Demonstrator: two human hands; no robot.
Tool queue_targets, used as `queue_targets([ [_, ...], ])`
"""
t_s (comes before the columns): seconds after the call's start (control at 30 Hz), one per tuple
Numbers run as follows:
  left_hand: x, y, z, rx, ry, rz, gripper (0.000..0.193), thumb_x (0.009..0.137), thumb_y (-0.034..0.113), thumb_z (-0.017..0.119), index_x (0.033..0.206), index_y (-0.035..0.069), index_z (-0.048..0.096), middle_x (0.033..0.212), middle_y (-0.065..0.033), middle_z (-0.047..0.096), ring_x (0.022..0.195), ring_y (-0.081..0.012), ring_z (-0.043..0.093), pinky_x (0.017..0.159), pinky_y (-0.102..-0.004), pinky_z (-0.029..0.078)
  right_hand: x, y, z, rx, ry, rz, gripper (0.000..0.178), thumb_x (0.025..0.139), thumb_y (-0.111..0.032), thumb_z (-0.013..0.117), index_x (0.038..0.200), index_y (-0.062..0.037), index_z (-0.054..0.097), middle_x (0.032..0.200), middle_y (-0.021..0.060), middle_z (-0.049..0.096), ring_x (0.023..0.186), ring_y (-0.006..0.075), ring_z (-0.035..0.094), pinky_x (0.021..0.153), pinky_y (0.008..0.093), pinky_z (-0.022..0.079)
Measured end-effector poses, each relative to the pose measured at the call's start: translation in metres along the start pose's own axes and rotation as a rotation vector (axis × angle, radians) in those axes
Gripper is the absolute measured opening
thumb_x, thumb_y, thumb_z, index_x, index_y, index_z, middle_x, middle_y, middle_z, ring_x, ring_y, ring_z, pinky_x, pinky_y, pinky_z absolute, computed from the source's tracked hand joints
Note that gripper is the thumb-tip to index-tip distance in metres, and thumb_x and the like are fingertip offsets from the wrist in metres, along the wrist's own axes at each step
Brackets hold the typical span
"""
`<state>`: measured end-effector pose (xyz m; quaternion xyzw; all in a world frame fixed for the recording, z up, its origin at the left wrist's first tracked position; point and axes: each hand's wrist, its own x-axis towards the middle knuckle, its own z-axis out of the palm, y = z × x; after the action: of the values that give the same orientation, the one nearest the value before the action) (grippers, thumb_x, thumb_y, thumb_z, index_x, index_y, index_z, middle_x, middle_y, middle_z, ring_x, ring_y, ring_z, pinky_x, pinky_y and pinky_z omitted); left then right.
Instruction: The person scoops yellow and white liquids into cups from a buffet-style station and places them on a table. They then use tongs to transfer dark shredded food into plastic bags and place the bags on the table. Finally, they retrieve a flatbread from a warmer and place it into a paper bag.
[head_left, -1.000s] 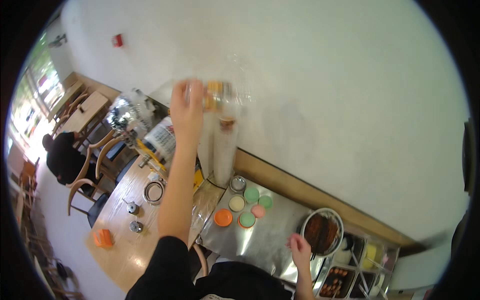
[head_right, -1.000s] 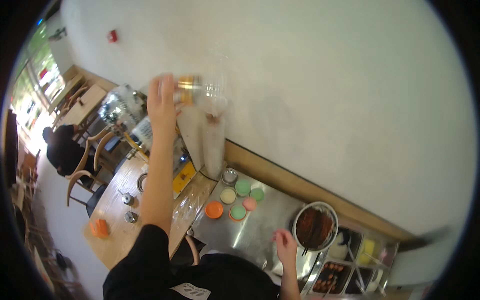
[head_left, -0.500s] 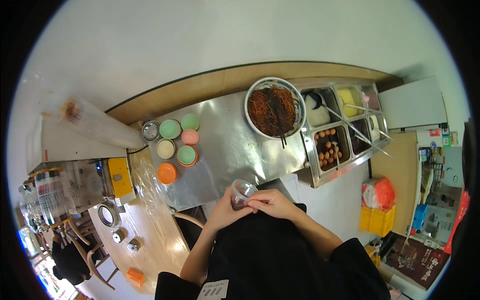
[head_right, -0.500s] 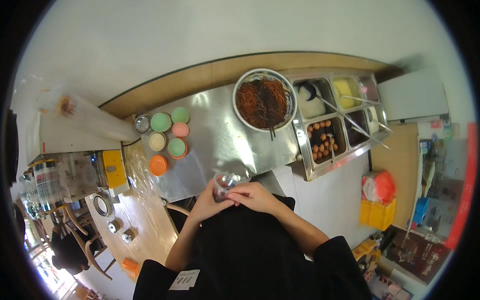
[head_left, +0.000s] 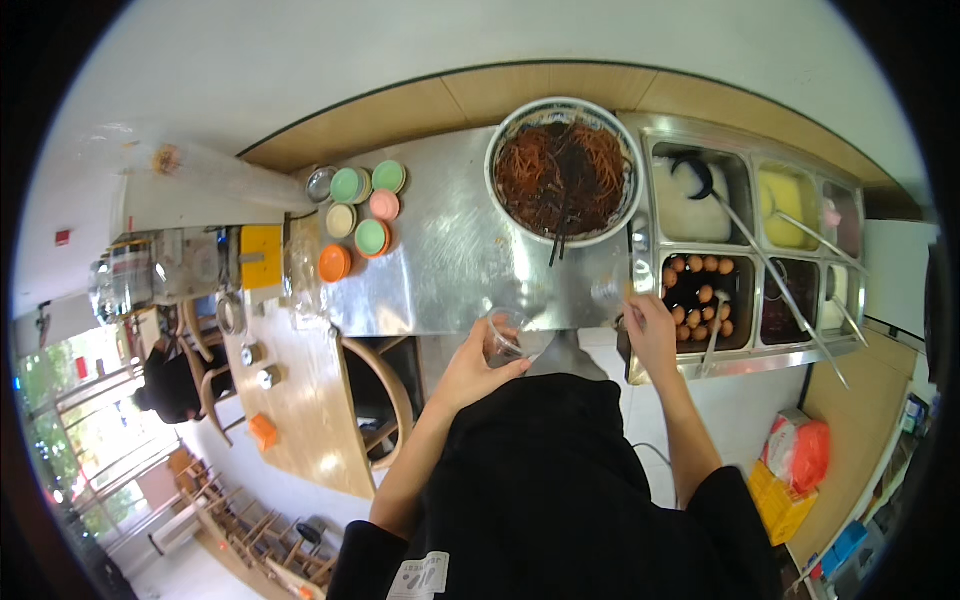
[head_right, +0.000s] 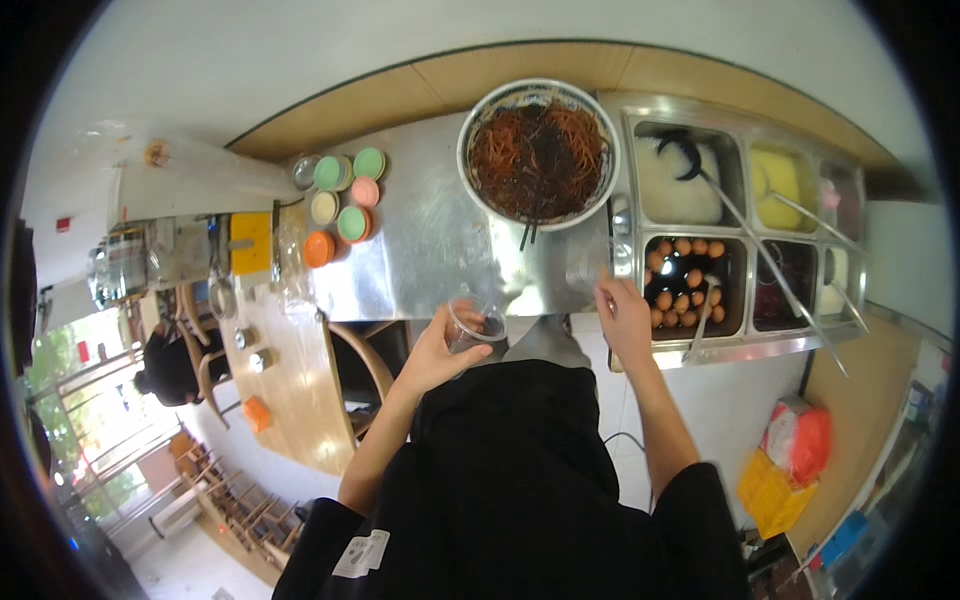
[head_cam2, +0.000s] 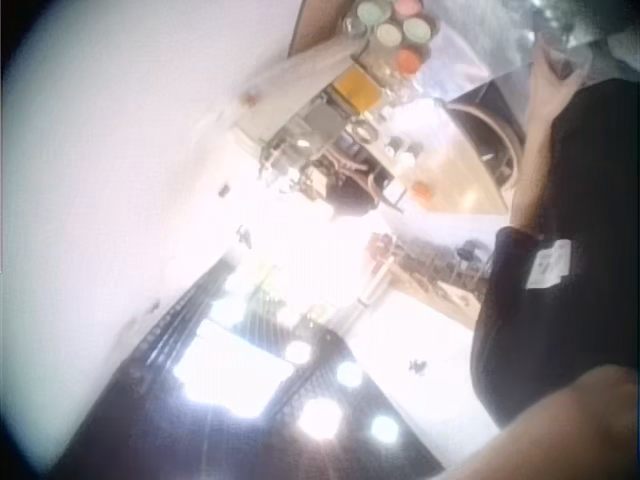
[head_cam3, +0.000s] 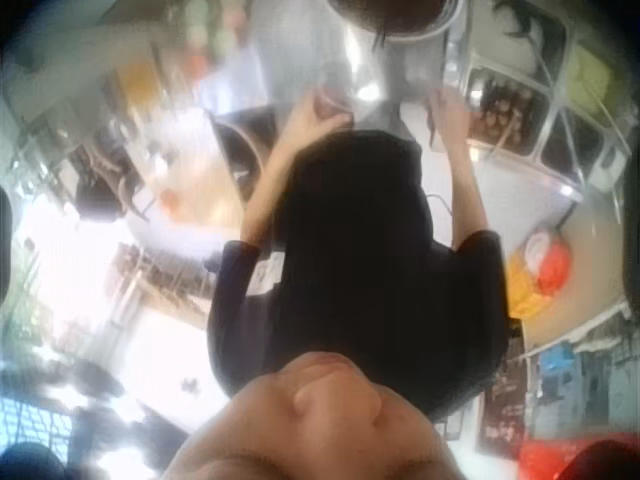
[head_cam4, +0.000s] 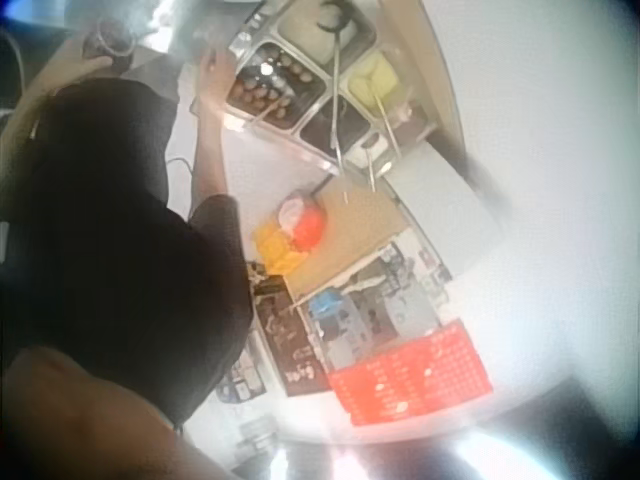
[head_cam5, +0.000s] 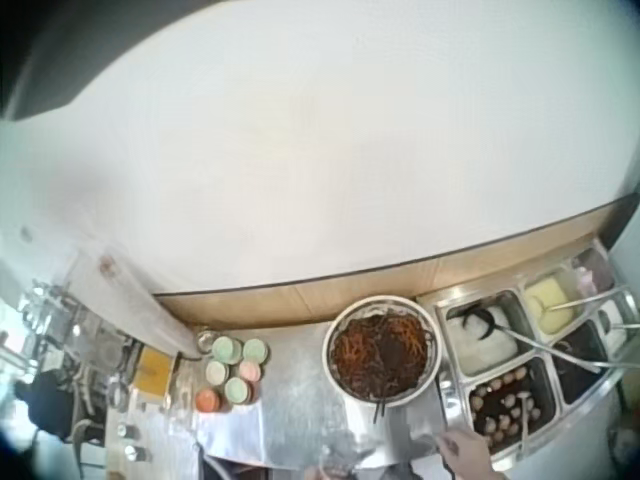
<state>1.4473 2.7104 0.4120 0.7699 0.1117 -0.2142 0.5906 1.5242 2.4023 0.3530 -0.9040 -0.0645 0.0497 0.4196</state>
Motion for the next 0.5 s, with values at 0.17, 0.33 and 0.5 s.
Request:
queue_targets([
  [0.17,-0.028,0.021,0.046,-0.18,0.129,0.128,0.079,0.075,0.017,0.085,0.136,-0.001,0.04,0.127,-0.0137,0.056,0.115,-0.0219,0.057,0.103,-0.0364,0.043,0.023,0.065,0.03,-0.208,-0.139,-0.304,0.015,0.085,-0.009,0.061,0.098,-0.0077,0.067,0.114,0.0069,0.063,0.1,0.0297,0.063,0.081,0.0376,0.054],
  [0.33,-0.063,0.009,0.076,-0.169,0.235,0.101,0.08,0.075,0.013,0.085,0.139,0.001,0.038,0.127,-0.0131,0.056,0.115,-0.0214,0.057,0.104,-0.0369,0.042,0.026,0.077,0.028,-0.433,-0.277,-0.352,0.026,0.082,-0.008,0.057,0.106,-0.0118,0.067,0.13,0.0102,0.056,0.089,0.0303,0.067,0.078,0.0391,0.056],
  [0.5,-0.089,-0.001,0.095,-0.251,0.28,0.17,0.08,0.076,0.009,0.083,0.141,0.003,0.037,0.127,-0.012,0.056,0.114,-0.0222,0.057,0.102,-0.0376,0.043,0.009,0.049,0.005,-0.439,-0.278,-0.426,0.056,0.074,-0.003,0.063,0.128,-0.0153,0.059,0.14,0.0133,0.048,0.075,0.029,0.067,0.07,0.0394,0.057],
])
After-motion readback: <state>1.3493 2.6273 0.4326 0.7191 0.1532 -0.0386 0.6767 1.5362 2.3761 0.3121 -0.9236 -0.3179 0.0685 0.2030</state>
